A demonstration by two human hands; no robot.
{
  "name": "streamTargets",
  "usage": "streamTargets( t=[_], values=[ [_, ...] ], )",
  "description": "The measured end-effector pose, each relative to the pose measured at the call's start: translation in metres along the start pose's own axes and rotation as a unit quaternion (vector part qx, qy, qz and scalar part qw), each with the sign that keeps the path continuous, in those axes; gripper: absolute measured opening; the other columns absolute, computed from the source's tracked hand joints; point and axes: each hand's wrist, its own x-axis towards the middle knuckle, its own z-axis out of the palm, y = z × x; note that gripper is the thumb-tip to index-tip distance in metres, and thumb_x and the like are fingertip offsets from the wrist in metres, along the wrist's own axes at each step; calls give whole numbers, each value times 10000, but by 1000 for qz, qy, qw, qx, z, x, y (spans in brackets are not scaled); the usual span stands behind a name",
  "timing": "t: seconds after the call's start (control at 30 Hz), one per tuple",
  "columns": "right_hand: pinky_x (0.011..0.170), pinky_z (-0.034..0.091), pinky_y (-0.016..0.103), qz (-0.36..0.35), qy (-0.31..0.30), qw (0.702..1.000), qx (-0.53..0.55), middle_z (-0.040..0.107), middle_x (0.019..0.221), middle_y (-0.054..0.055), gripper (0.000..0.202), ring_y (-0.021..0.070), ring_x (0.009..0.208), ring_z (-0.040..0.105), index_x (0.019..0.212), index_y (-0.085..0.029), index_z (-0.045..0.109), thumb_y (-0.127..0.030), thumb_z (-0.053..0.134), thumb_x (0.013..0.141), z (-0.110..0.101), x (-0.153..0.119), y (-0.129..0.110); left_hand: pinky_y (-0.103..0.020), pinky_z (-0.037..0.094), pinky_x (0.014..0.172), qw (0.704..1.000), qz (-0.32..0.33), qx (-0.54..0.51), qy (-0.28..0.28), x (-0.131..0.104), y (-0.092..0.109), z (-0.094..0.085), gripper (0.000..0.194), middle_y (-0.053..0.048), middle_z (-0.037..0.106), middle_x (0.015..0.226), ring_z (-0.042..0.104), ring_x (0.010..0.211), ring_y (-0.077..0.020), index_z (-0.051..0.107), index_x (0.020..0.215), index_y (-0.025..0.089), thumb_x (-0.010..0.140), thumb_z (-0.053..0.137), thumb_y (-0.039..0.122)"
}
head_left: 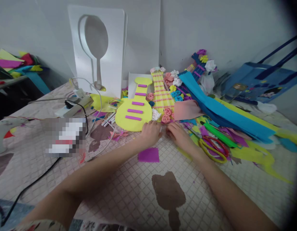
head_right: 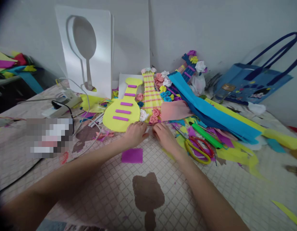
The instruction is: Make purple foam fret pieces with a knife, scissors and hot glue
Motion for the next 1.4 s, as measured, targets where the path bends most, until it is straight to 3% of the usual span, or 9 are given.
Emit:
streamTargets(
  t=[0.1,0.37,0.53,0.7,0.8,0.9,1.0,1.13,1.4],
  values=[
    [830,428,380,-8,-1,1000,5,575,994,89,231,238,956,508,998,-195,554,-69,444,838,-2,-1,4,-332,463,785,1000,8,10,-2,0,3,-4,164,-100,649,953,585,947,-240,605,908,132,823,538,256],
    [752,430,347,-10,3,1000,-8,583,847,67,134,226,871,524,800,-201,543,-98,466,839,-5,7,-3,-268,431,615,998,-21,-58,-16,-18,-14,-33,120,-58,654,781,605,717,-183,579,878,158,812,539,250],
    [721,427,377,56,74,995,-33,572,789,68,118,239,799,530,820,-208,529,-133,443,851,-46,-18,30,-230,399,566,984,0,-175,-35,-40,-35,-31,88,-26,644,741,575,633,-133,580,818,165,806,558,249],
    [851,369,491,159,203,957,-131,574,975,173,119,328,1016,486,919,-186,588,-210,510,833,-80,-43,59,-218,403,567,967,49,-243,-60,-61,-43,-25,67,-25,647,738,565,624,-116,600,801,157,794,570,215],
    [803,430,449,149,200,967,-57,582,911,120,126,275,914,544,914,-198,589,-219,475,862,-62,-33,33,-214,404,572,965,66,-243,-71,-70,-42,-27,54,-29,653,754,564,635,-113,606,799,151,783,557,168],
    [618,484,300,76,45,994,65,601,871,44,90,168,698,576,910,-229,590,-227,522,852,-30,-15,-12,-209,403,564,966,52,-244,-73,-75,-44,-27,57,-30,650,747,558,628,-112,609,798,147,780,556,161],
    [666,485,295,52,-37,988,140,578,937,57,88,173,788,577,917,-211,573,-191,519,851,-5,-3,-44,-210,412,577,964,38,-253,-69,-75,-52,-26,60,-30,645,740,554,634,-112,608,791,143,788,561,181],
    [709,472,316,69,-8,990,124,561,879,52,72,187,814,562,858,-205,538,-164,479,862,1,-3,-47,-214,418,601,962,37,-264,-59,-76,-60,-26,78,-28,639,737,550,643,-111,610,785,141,801,556,194],
    [619,470,288,157,43,974,158,600,845,29,154,167,716,575,972,-225,564,-173,536,829,-21,-20,-50,-216,408,586,964,67,-244,-86,-82,-46,-27,44,-31,658,780,573,662,-122,608,789,147,767,596,183]
  ],
)
